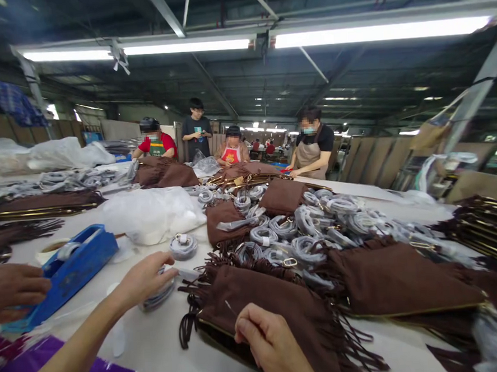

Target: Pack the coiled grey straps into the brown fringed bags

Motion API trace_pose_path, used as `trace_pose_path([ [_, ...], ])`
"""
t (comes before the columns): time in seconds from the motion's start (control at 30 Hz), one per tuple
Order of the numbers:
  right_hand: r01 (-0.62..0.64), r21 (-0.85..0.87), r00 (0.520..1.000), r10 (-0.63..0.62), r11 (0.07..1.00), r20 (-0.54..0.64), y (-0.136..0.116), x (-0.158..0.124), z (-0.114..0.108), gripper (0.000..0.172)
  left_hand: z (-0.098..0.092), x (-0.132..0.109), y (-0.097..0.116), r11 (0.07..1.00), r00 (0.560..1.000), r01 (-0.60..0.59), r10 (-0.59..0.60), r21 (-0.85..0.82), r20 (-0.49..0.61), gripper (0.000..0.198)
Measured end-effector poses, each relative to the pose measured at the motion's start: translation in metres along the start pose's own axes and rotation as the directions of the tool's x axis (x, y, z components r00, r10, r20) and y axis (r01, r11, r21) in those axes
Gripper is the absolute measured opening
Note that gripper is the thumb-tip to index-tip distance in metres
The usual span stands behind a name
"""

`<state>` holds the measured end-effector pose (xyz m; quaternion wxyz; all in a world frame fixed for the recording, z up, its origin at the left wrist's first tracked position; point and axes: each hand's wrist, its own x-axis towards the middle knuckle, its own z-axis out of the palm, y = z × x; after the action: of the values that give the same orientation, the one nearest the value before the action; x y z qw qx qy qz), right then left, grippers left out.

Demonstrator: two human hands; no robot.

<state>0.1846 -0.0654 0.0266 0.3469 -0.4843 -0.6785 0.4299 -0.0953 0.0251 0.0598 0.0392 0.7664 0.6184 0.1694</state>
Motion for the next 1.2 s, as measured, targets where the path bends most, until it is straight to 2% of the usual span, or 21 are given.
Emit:
trace_pose_path([
  [0.07, 0.015, -0.014, 1.0, -0.015, 1.0, 0.023, -0.004, 0.003, 0.001, 0.043, 0.005, -0.001, -0.005, 0.987, 1.0, -0.019, 0.015, 0.159, 0.025, 0.034],
  [0.13, 0.011, -0.023, 0.999, -0.01, 1.0, 0.054, -0.006, 0.005, 0.004, 0.043, 0.018, -0.001, -0.005, 0.974, 0.997, -0.081, 0.079, 0.213, 0.018, 0.04],
  [0.2, 0.001, -0.021, 0.997, 0.001, 1.0, 0.075, -0.006, 0.007, 0.006, 0.044, 0.033, 0.005, -0.003, 0.973, 0.989, -0.148, 0.144, 0.179, 0.033, 0.031],
  [0.27, -0.003, 0.0, 0.996, 0.003, 1.0, 0.084, -0.003, 0.009, 0.009, 0.045, 0.044, 0.013, 0.0, 0.977, 0.986, -0.165, 0.16, 0.132, 0.048, 0.019],
  [0.3, -0.003, 0.019, 0.996, 0.001, 1.0, 0.085, -0.001, 0.01, 0.009, 0.045, 0.046, 0.017, 0.001, 0.98, 0.987, -0.161, 0.158, 0.114, 0.04, 0.021],
  [0.4, -0.019, 0.126, 0.997, 0.01, 0.992, 0.072, 0.001, 0.017, 0.009, 0.047, 0.042, 0.024, 0.005, 0.989, 0.988, -0.139, 0.143, 0.053, -0.066, 0.029],
  [0.5, -0.016, 0.275, 1.0, 0.018, 0.961, -0.004, -0.005, 0.029, 0.006, 0.046, 0.033, 0.022, 0.009, 0.991, 0.967, -0.133, 0.124, -0.028, -0.222, 0.037],
  [0.6, 0.029, 0.388, 0.993, 0.019, 0.921, -0.118, -0.02, 0.046, 0.004, 0.045, 0.031, 0.015, 0.013, 0.945, 0.893, -0.259, 0.156, -0.199, -0.421, 0.036],
  [0.67, 0.039, 0.482, 0.99, 0.033, 0.875, -0.14, -0.034, 0.06, 0.003, 0.043, 0.034, 0.011, 0.015, 0.886, 0.837, -0.372, 0.192, -0.276, -0.512, 0.034],
  [0.77, 0.035, 0.607, 0.992, 0.046, 0.794, -0.117, -0.05, 0.082, 0.005, 0.042, 0.038, 0.007, 0.016, 0.844, 0.809, -0.448, 0.242, -0.296, -0.535, 0.032],
  [0.9, 0.028, 0.604, 0.997, 0.022, 0.796, -0.074, -0.061, 0.105, 0.007, 0.042, 0.038, 0.005, 0.014, 0.82, 0.789, -0.494, 0.284, -0.289, -0.545, 0.032],
  [1.03, 0.061, 0.539, 0.997, -0.032, 0.84, -0.064, -0.07, 0.111, 0.009, 0.043, 0.03, 0.0, 0.019, 0.78, 0.798, -0.533, 0.336, -0.327, -0.5, 0.02],
  [1.13, 0.118, 0.459, 0.993, -0.115, 0.881, -0.035, -0.081, 0.108, 0.014, 0.039, 0.023, -0.004, 0.033, 0.753, 0.849, -0.476, 0.258, -0.454, -0.461, 0.031],
  [1.2, 0.157, 0.415, 0.987, -0.155, 0.896, -0.04, -0.088, 0.107, 0.019, 0.037, 0.02, -0.005, 0.042, 0.727, 0.892, -0.413, 0.201, -0.549, -0.405, 0.025],
])
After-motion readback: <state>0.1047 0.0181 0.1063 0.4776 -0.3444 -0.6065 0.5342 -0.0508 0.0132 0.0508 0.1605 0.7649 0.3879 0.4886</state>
